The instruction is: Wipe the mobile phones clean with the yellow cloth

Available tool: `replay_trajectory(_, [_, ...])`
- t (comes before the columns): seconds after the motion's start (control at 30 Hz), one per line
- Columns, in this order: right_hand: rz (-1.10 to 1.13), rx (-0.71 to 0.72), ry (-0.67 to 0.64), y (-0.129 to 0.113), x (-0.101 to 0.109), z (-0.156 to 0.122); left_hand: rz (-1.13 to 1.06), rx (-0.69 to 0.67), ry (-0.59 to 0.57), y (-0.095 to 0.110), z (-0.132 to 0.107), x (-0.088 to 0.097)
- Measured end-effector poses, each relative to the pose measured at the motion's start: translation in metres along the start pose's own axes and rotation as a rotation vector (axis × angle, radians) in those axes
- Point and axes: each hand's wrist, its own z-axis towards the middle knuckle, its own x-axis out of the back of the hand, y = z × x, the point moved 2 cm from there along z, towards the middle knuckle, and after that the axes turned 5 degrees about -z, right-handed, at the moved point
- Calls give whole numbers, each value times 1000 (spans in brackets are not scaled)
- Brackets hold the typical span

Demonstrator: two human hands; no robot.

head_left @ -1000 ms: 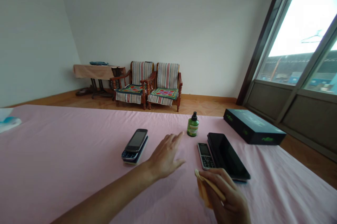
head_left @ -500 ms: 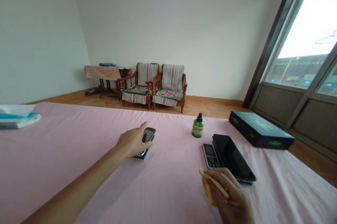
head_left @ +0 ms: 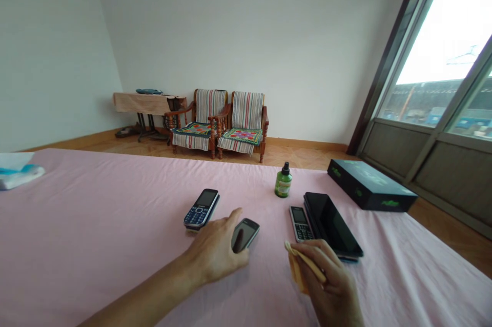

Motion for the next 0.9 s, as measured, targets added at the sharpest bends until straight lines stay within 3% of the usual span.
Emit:
replay_trajectory(0.13, [4,13,12,-4,-1,1,-67,-27,-33,8,-11,-15])
replay_trajectory(0.27, [-5,-6,-10,-3,-2,1,-239,-24,-72,13,-21,-15])
replay_trajectory(0.43, [-13,-20,-16,3,-3,-1,-395,-62,-88,-4,-20,-10])
replay_trajectory(0.57, [-3,-30,-46,6,-6,-3,-433,-201,-233,-24,-12,-15])
replay_trajectory(0.7, [6,-74,-67,8,-10,-7,-391,-280,-379,-27,-7,-20])
replay_trajectory(0.8, [18,-108,-79,7,-11,-8,-374,-301,-366,-22,-7,-24])
replay_trajectory(0.9, [17,-119,-76,5,-11,-8,-383,-282,-269,-18,-13,-28])
